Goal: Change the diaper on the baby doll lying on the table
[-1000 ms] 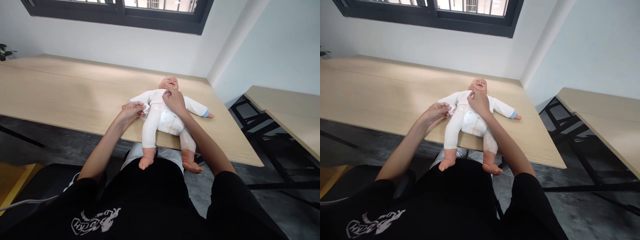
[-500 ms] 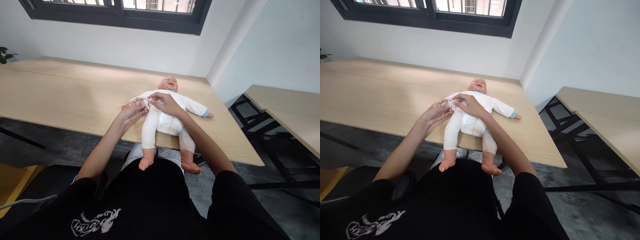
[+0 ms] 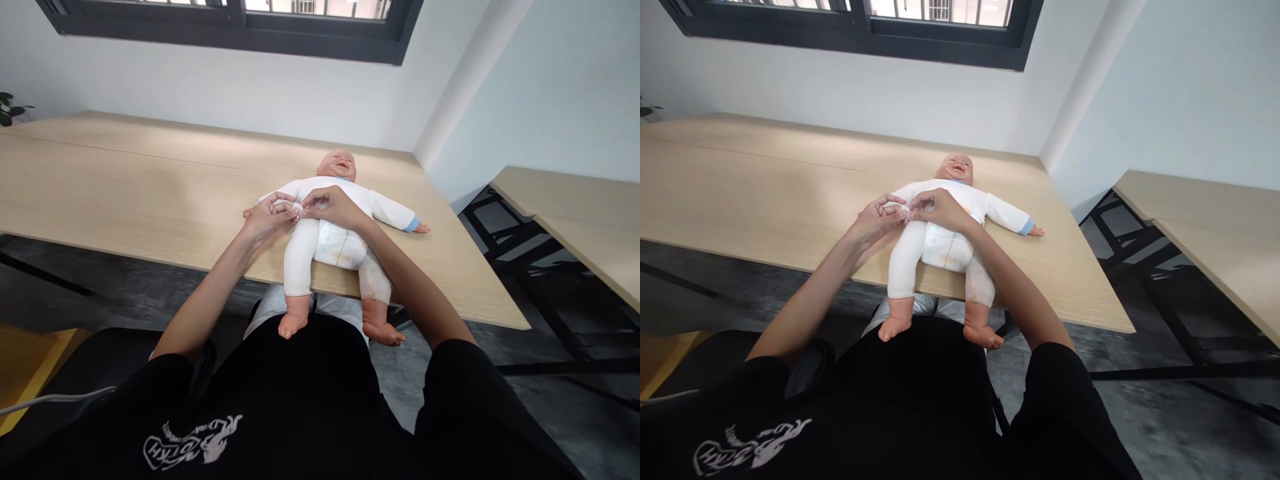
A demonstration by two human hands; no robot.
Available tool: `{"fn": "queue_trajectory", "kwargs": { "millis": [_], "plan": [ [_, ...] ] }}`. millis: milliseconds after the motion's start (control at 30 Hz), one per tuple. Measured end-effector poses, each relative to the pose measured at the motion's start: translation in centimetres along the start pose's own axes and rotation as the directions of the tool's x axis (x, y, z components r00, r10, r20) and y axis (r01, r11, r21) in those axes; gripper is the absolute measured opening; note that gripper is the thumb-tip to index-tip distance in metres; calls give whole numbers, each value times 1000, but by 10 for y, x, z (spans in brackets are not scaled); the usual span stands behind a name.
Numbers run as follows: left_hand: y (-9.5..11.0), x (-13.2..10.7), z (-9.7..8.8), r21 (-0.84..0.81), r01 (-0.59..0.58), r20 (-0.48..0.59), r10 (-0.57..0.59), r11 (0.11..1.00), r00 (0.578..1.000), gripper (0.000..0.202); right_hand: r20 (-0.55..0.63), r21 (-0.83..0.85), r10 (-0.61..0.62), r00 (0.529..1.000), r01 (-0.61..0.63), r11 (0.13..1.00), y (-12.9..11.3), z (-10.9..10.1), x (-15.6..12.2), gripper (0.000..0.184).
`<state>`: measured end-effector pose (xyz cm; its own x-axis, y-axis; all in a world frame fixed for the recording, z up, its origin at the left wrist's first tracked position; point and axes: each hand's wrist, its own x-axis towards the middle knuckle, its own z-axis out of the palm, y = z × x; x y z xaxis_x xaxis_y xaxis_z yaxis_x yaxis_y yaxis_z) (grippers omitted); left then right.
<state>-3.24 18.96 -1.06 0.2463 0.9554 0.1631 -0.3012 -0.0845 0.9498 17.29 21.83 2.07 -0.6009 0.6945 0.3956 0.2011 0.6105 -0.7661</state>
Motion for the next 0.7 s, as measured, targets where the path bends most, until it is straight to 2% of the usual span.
{"fn": "queue_trajectory", "kwargs": {
  "millis": [133, 333, 400, 500, 600, 700],
  "plan": [
    [1, -2, 2, 3, -21, 15, 21, 1000, 1000, 50, 11, -34, -24, 1000, 24, 999, 4, 1, 2, 38],
    [1, -3, -1, -89, -9, 26, 11, 996, 1000, 46, 0, -273, -131, 991, 126, 954, 10, -6, 2, 19],
    [2, -2, -2, -115, 7, 41, -2, 993, 999, 44, 0, -305, -116, 993, 111, 946, 11, -13, 2, 19],
    [3, 1, -3, -129, 4, 71, 6, 992, 997, 44, 29, -247, -18, 999, 24, 969, 13, -23, 10, 25],
    [3, 5, -5, -154, 4, 90, 10, 988, 996, 45, 162, -122, 57, 985, -38, 992, 15, -25, 27, 30],
    [1, 8, -10, -209, 21, 74, -6, 978, 997, 41, 349, -38, 75, 934, -66, 997, 13, -21, 45, 39]
  ]
}}
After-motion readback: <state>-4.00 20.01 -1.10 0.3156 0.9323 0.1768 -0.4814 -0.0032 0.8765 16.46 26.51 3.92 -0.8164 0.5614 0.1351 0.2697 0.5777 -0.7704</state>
